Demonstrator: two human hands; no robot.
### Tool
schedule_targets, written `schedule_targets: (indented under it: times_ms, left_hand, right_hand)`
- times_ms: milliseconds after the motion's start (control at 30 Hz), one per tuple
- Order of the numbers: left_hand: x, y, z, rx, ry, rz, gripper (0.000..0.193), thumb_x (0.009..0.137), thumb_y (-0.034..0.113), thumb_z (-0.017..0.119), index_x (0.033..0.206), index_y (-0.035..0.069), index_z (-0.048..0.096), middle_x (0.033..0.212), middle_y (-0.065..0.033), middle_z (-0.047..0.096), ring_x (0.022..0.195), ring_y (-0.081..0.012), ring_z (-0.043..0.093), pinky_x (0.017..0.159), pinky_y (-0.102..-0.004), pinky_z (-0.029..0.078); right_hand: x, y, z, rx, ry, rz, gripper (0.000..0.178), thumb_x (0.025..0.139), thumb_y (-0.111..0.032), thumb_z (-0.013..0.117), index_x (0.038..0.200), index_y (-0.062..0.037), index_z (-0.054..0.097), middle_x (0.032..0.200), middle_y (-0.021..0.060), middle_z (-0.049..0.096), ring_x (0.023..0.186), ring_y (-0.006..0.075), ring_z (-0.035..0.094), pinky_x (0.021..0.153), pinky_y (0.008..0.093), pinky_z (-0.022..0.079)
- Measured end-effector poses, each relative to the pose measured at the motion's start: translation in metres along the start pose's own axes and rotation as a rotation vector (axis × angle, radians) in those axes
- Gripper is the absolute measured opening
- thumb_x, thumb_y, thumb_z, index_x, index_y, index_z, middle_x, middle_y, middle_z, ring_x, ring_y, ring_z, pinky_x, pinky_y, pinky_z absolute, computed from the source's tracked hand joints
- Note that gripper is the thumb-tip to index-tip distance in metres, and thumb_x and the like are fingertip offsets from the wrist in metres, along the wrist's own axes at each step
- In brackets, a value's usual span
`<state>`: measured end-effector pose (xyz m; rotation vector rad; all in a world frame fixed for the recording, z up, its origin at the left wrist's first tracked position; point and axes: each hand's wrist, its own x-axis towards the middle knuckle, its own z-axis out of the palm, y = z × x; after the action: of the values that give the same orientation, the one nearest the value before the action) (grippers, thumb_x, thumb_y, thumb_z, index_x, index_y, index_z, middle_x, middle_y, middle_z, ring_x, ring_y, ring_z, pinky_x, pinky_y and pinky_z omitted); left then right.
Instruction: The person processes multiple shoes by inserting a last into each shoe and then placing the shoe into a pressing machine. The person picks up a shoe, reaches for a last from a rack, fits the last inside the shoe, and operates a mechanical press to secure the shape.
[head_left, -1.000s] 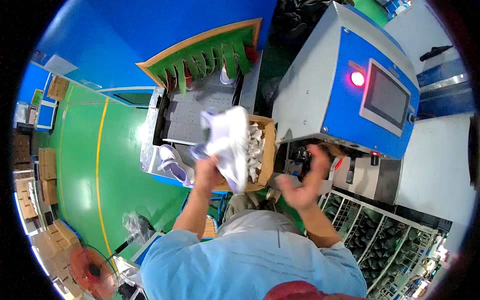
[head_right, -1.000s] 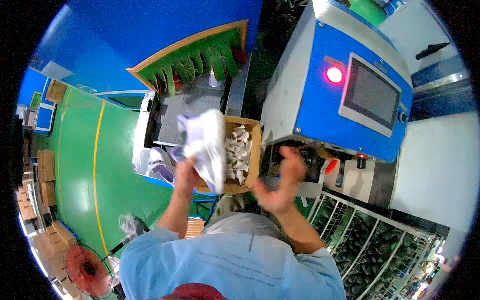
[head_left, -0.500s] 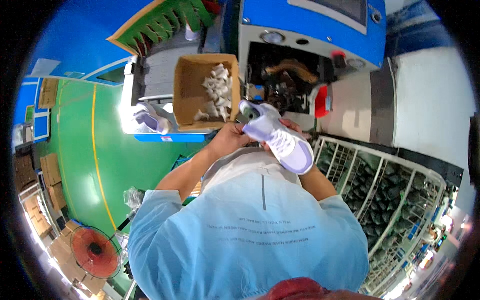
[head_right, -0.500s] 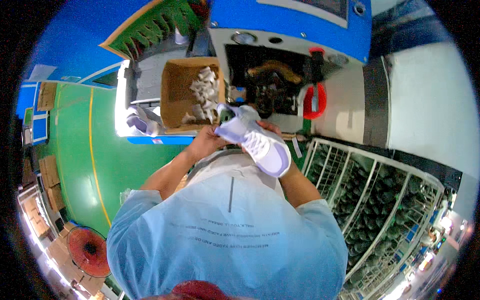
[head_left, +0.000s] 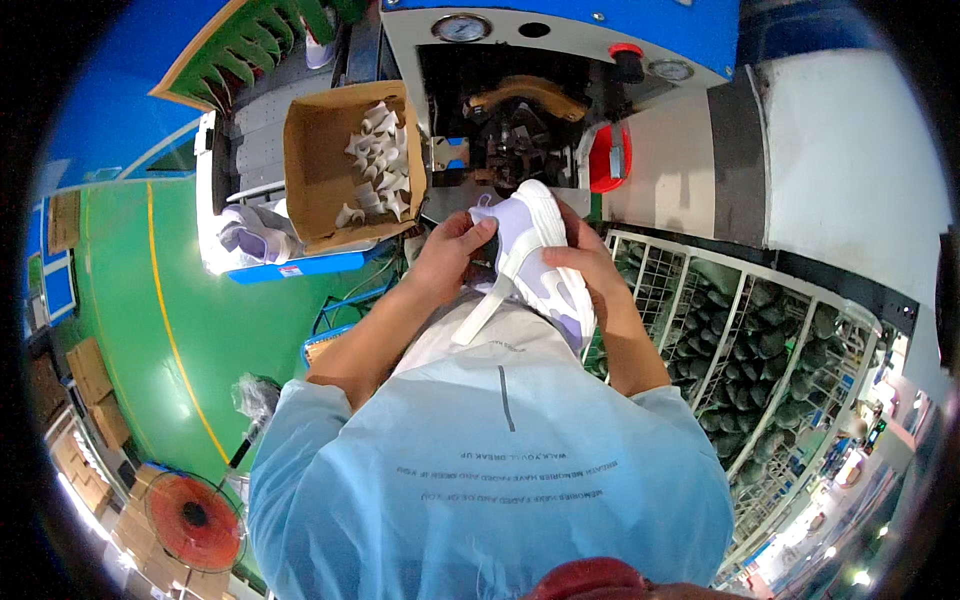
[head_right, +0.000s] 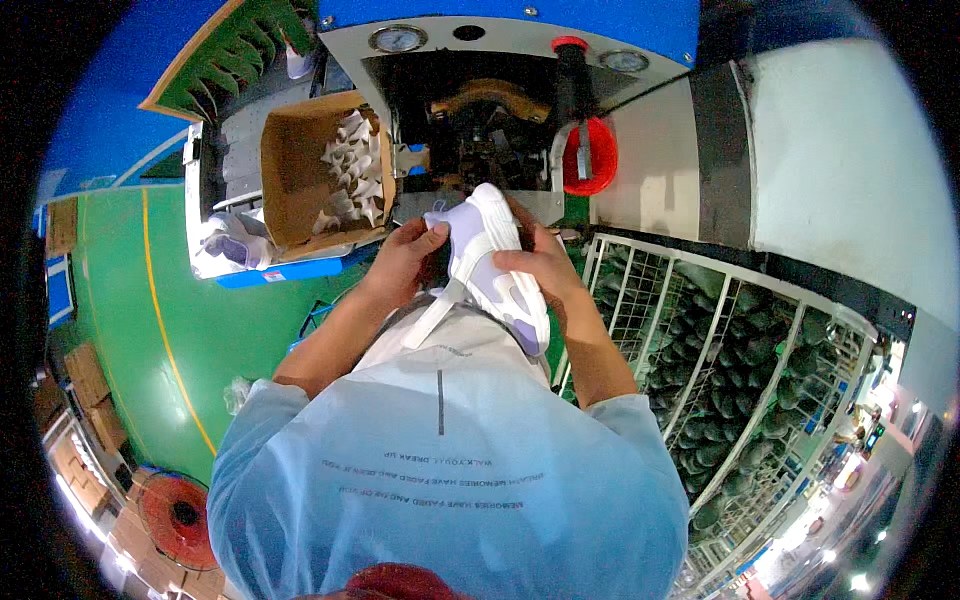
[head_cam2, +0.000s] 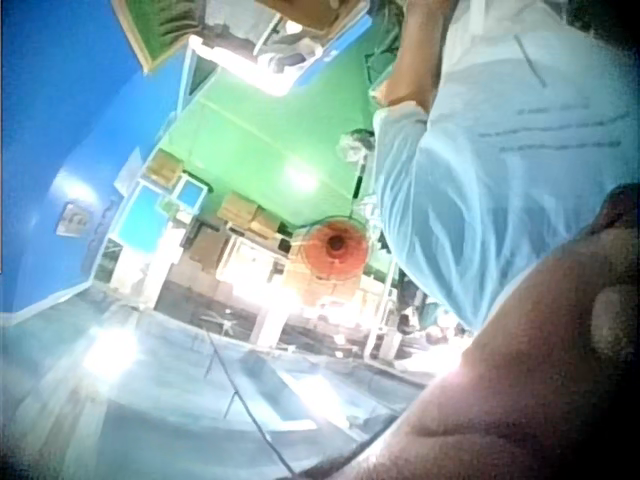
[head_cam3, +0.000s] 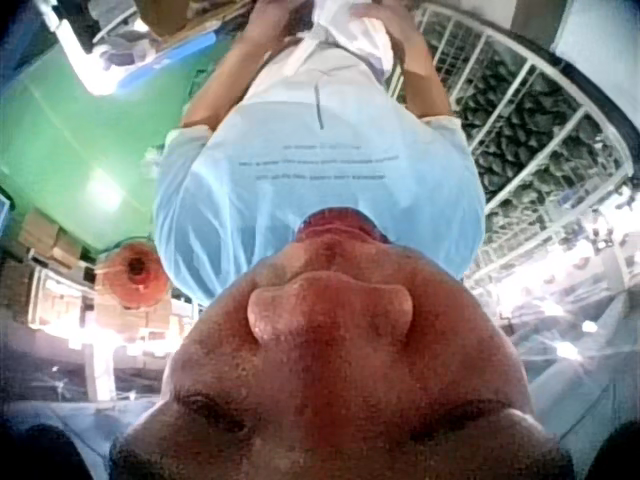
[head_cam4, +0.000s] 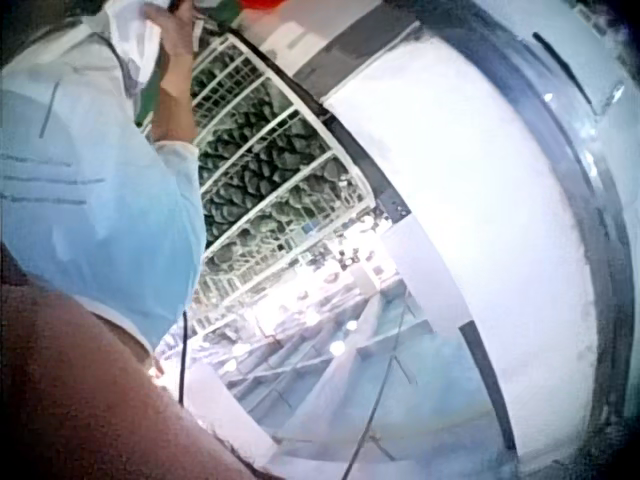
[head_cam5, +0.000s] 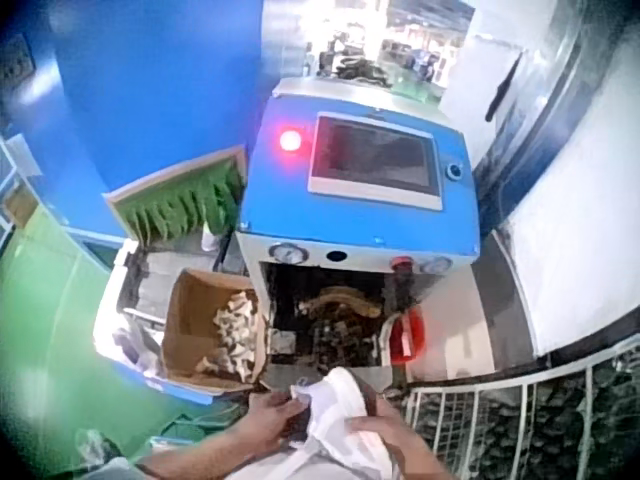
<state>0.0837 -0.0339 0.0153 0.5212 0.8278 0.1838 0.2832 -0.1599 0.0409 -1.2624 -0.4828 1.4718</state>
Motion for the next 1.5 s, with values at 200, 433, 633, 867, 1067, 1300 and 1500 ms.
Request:
schedule_targets:
  times_ms: [200,433,633,867,1067,1300,1500]
  left_hand:
    - [-0.010,-0.011,-0.007,0.380,-0.010,0.360,0.028,0.103,0.021,0.063,0.118,0.001,0.050,0.095,-0.0040,0.060,0.082,-0.0104,0.054,0.074,-0.0259,0.047]
    - [0.067,-0.014,-0.018,0.195,-0.023,0.229,0.030,0.104,0.028,0.062,0.121,0.005,0.053,0.103,-0.0012,0.059,0.097,-0.0121,0.052,0.088,-0.0282,0.045]
    - [0.140,-0.064,-0.036,-0.371,-0.108,0.059,0.021,0.105,0.023,0.057,0.119,0.008,0.055,0.113,-0.0087,0.065,0.103,-0.0249,0.064,0.098,-0.0461,0.051]
    - [0.128,-0.051,-0.068,-0.341,-0.142,-0.100,0.016,0.102,0.023,0.061,0.110,0.010,0.056,0.107,-0.0059,0.063,0.095,-0.0257,0.066,0.081,-0.0426,0.058]
    - [0.056,0.022,-0.080,0.167,0.046,-0.175,0.032,0.095,0.029,0.072,0.107,0.003,0.057,0.095,-0.0109,0.069,0.082,-0.0242,0.070,0.076,-0.0404,0.058]
    - [0.003,0.105,-0.141,1.656,0.607,0.170,0.056,0.095,0.054,0.063,0.109,0.000,0.064,0.079,-0.0107,0.070,0.073,-0.0193,0.069,0.072,-0.0391,0.057]
    - [-0.019,0.065,-0.029,0.465,0.018,0.066,0.060,0.093,0.054,0.066,0.117,0.000,0.062,0.101,-0.0129,0.070,0.091,-0.0232,0.067,0.083,-0.0421,0.055]
  right_hand:
    - [0.025,0.004,-0.013,0.007,0.426,-0.149,0.084,0.081,-0.006,0.074,0.156,-0.0022,0.036,0.143,0.0140,0.056,0.123,0.0243,0.059,0.103,0.0345,0.047]
    - [0.085,-0.029,-0.005,-0.705,0.605,-0.252,0.100,0.075,-0.026,0.082,0.158,-0.0046,0.031,0.141,0.0261,0.056,0.119,0.0343,0.063,0.099,0.0381,0.050]
    - [0.125,-0.031,0.047,-1.642,0.652,-0.123,0.095,0.076,-0.030,0.077,0.159,-0.0287,0.032,0.115,0.0191,0.054,0.095,0.0423,0.064,0.081,0.0501,0.055]
    - [0.113,0.002,0.032,-1.387,0.647,-0.034,0.102,0.078,-0.036,0.081,0.162,-0.0252,0.024,0.142,0.0387,0.048,0.125,0.0511,0.056,0.101,0.0493,0.049]
    - [0.102,-0.025,0.009,-1.144,0.426,-0.012,0.105,0.075,-0.026,0.085,0.162,-0.0189,0.026,0.144,0.0237,0.055,0.124,0.0311,0.062,0.100,0.0383,0.052]
    - [0.030,0.006,-0.001,0.391,0.320,0.050,0.061,0.081,-0.004,0.067,0.140,0.0001,0.052,0.117,0.0165,0.069,0.097,0.0279,0.072,0.083,0.0378,0.060]
    - [0.014,0.050,0.000,0.632,0.169,0.023,0.066,0.085,-0.016,0.071,0.143,-0.0005,0.045,0.124,0.0187,0.065,0.104,0.0314,0.070,0.091,0.0416,0.059]
